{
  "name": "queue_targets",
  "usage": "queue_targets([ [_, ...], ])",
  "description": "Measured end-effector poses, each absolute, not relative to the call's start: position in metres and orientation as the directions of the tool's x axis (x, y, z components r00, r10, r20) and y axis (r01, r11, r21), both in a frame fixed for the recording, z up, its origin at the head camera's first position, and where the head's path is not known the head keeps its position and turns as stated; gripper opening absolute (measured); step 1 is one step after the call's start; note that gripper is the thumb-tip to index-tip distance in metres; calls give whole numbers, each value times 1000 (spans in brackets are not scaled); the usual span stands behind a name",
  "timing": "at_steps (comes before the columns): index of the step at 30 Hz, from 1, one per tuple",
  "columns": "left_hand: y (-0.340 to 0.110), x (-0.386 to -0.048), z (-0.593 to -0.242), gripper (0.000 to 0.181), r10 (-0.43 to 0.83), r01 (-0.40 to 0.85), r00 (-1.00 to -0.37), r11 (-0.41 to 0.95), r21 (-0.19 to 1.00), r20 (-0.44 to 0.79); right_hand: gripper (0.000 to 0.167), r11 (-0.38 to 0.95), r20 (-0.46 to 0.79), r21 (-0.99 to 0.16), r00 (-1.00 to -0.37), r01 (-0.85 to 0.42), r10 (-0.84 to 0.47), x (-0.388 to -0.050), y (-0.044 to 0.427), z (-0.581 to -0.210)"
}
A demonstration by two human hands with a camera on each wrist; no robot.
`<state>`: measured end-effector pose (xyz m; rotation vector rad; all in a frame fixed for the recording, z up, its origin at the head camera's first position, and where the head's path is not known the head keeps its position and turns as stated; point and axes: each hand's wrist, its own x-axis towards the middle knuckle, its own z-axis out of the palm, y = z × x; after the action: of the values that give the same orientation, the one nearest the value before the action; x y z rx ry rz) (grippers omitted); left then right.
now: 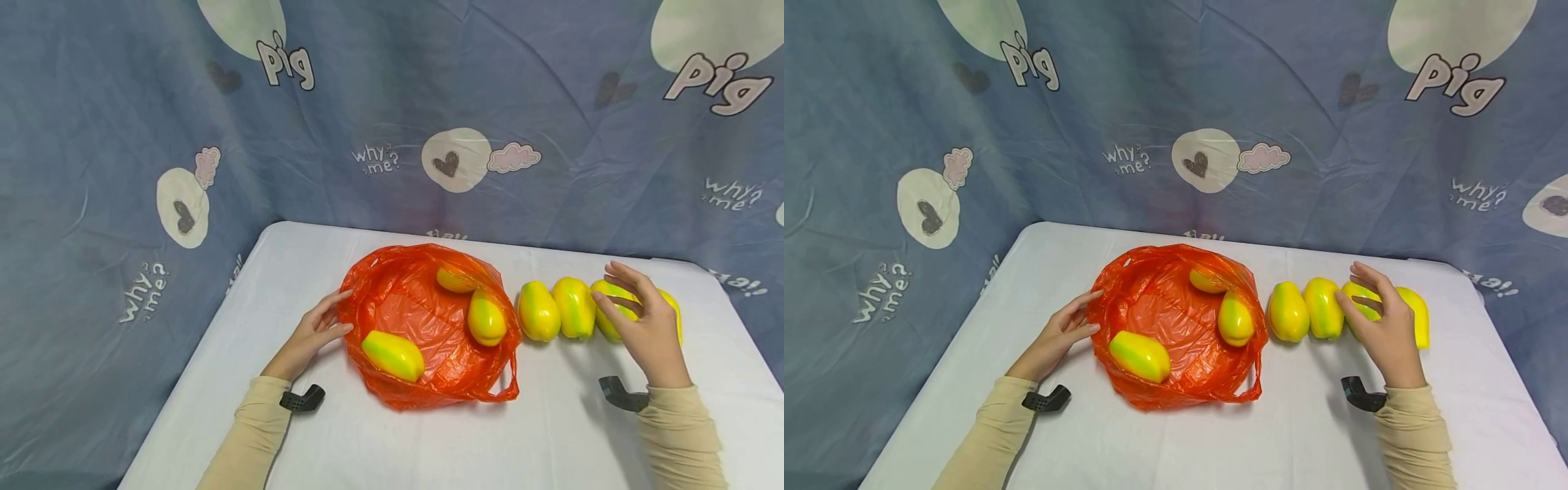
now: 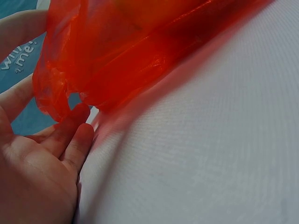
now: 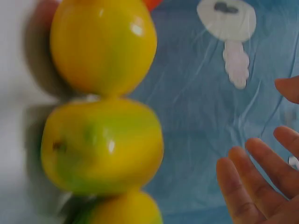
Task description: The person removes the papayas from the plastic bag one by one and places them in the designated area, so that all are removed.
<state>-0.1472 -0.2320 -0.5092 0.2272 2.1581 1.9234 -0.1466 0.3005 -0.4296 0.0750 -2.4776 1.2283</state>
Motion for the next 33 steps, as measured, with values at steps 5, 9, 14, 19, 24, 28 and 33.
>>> queue_targets([
  [5,-232,-148,-509,59,277,-47,-958,116,992,-78,60,616,363,-734,-932,-288,-3,-146,284,-426],
  [9,-231,-148,-509,59,278,-47,-957,114,992,-77,60,600,367,-722,-926,-346,-93,-147,268,-422],
  [14,-231,-147,-508,59,276,-48,-958,113,992,-77,61,576,371,-710,-910,-405,-184,-149,251,-415],
  [19,-231,-147,-508,59,275,-49,-958,107,993,-77,60,557,370,-692,-888,-460,-274,-153,237,-415],
  [24,-231,-147,-509,60,273,-50,-959,106,993,-78,59,566,321,-676,-880,-472,-350,-155,223,-414],
  [28,-231,-147,-509,60,272,-52,-959,111,993,-80,56,540,299,-683,-862,-492,-409,-157,211,-412],
  [33,-232,-148,-509,60,270,-49,-960,115,992,-79,52,476,315,-689,-818,-546,-482,-162,197,-412],
])
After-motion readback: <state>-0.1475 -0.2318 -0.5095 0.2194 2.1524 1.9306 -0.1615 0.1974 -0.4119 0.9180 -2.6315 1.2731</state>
